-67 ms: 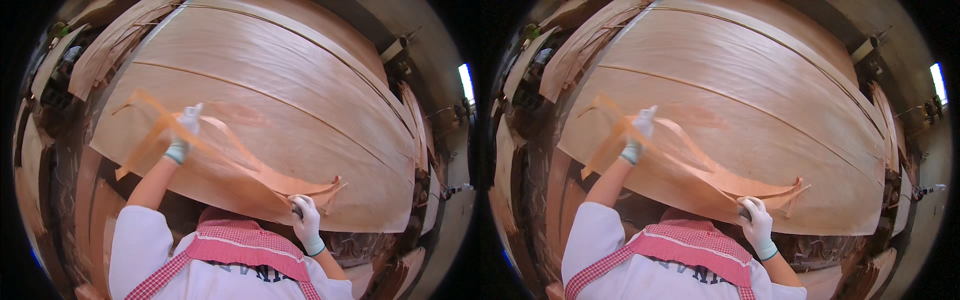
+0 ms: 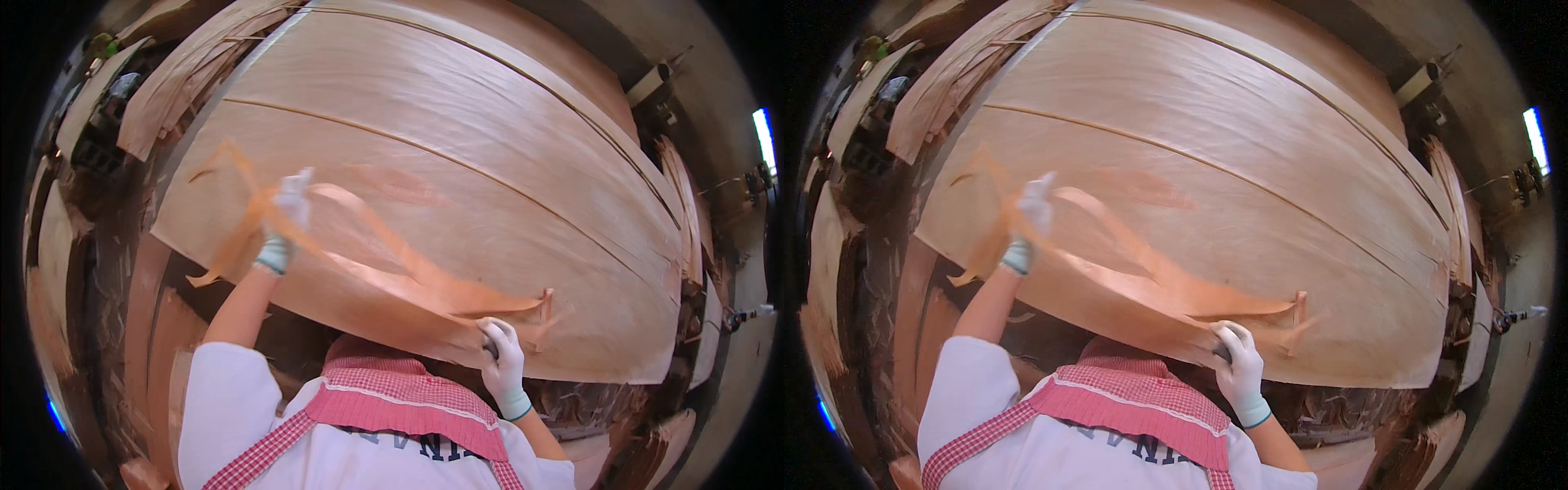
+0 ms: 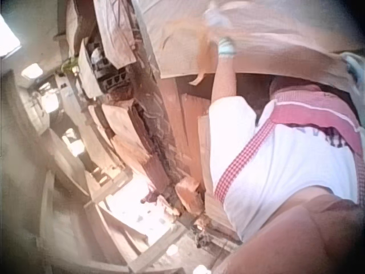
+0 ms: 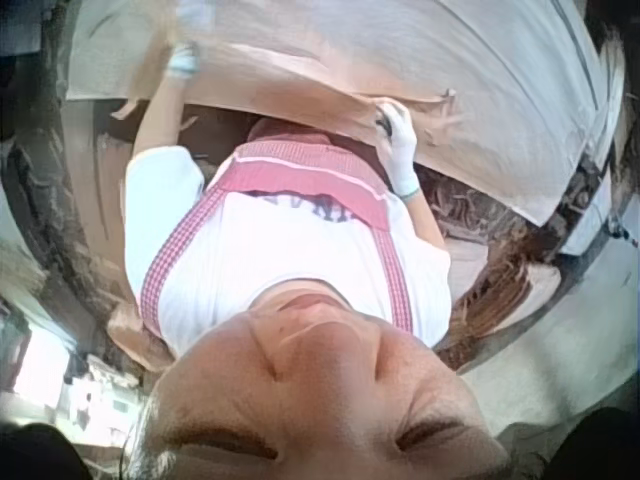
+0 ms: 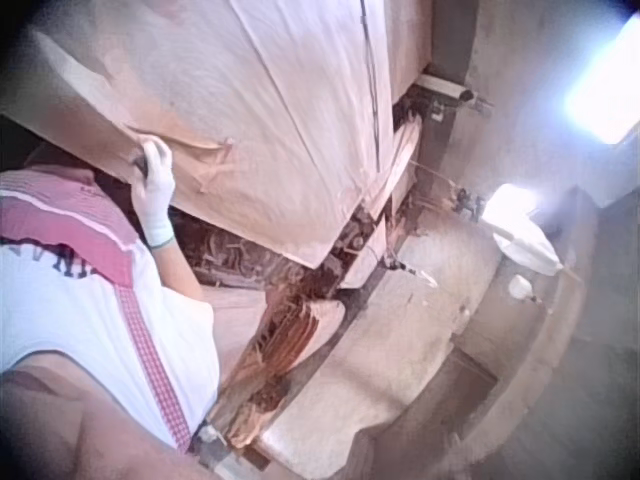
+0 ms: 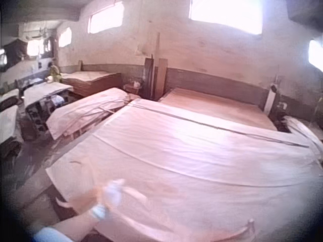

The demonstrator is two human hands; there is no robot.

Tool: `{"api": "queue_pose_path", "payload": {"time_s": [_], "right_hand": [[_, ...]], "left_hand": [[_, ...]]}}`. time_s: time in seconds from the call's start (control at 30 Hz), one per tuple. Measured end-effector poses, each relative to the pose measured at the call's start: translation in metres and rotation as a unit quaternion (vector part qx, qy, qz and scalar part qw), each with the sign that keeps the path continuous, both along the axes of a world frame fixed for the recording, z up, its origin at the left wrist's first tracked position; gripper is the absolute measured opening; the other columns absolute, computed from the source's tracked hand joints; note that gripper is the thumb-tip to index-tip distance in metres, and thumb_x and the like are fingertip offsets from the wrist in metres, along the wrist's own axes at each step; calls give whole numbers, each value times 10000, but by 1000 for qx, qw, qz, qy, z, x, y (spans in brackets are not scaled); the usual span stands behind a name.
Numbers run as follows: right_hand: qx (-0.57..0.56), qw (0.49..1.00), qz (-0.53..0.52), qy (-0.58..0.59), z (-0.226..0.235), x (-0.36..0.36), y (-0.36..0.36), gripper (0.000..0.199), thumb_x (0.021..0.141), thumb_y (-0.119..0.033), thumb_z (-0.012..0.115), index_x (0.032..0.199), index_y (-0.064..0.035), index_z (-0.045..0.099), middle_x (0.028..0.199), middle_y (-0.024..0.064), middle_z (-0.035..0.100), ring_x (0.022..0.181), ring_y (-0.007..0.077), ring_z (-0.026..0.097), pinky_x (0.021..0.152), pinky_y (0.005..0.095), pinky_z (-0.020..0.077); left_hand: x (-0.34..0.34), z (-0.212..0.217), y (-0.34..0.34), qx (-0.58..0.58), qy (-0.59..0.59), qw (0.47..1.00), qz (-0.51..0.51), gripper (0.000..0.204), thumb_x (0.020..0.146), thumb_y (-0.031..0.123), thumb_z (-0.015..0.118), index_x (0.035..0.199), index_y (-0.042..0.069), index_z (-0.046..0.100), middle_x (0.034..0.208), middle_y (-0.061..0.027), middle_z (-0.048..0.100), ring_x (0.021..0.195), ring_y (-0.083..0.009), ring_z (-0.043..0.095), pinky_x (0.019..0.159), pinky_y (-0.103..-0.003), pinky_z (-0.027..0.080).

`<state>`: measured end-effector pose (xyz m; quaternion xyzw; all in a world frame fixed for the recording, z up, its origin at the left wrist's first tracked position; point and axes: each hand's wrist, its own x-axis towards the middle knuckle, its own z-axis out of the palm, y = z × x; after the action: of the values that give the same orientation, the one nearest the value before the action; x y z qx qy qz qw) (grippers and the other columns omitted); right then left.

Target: The person repairs wood veneer sheets by cutting out damaged sections with a utility knife, applying tape to secure patches, and smoothing the surface by hand and with a tool.

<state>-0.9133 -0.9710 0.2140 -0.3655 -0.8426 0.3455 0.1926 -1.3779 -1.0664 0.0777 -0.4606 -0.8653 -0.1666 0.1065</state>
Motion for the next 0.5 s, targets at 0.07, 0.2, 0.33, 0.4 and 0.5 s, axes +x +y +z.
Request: {"api": "queue_pose_path", "payload": {"time_s": [0.07,0.2,0.33,0.4,0.5], "right_hand": [[-124,992,-23,22,-17,36,-11,344,821,29,596,1156,-49,613,1207,149,559,970,216,619,809,310,495],[-312,950,-4,24,-80,123,-42,250,926,-86,571,1164,-17,603,1258,127,556,1069,172,557,953,320,434],[-621,782,-47,-15,-109,208,-76,323,952,-168,556,1222,8,585,1121,69,643,1038,131,553,933,309,445],[-604,794,-40,-54,-100,239,-88,341,961,-196,554,1233,9,583,1068,46,658,1001,120,557,911,299,455],[-651,757,-37,-47,-82,257,-90,344,977,-272,553,1193,-11,613,1029,32,657,920,92,560,835,280,481]], "left_hand": [[-28,-1,-93,82,-97,986,110,393,918,70,465,1303,-9,494,1175,-128,595,1096,-232,566,928,-333,471],[-42,-8,-292,229,-7,863,450,265,908,121,552,1110,-36,618,971,-106,657,888,-202,625,759,-309,522],[47,-53,-419,31,-115,826,551,268,892,154,541,1079,-15,633,974,-130,660,898,-250,627,775,-345,520],[115,-83,-440,-160,-251,815,497,271,884,170,535,1063,-4,641,976,-142,662,904,-274,629,783,-363,519],[210,-120,-417,-416,-429,782,177,277,873,194,527,1039,12,652,979,-161,665,912,-310,630,794,-391,518]]}}
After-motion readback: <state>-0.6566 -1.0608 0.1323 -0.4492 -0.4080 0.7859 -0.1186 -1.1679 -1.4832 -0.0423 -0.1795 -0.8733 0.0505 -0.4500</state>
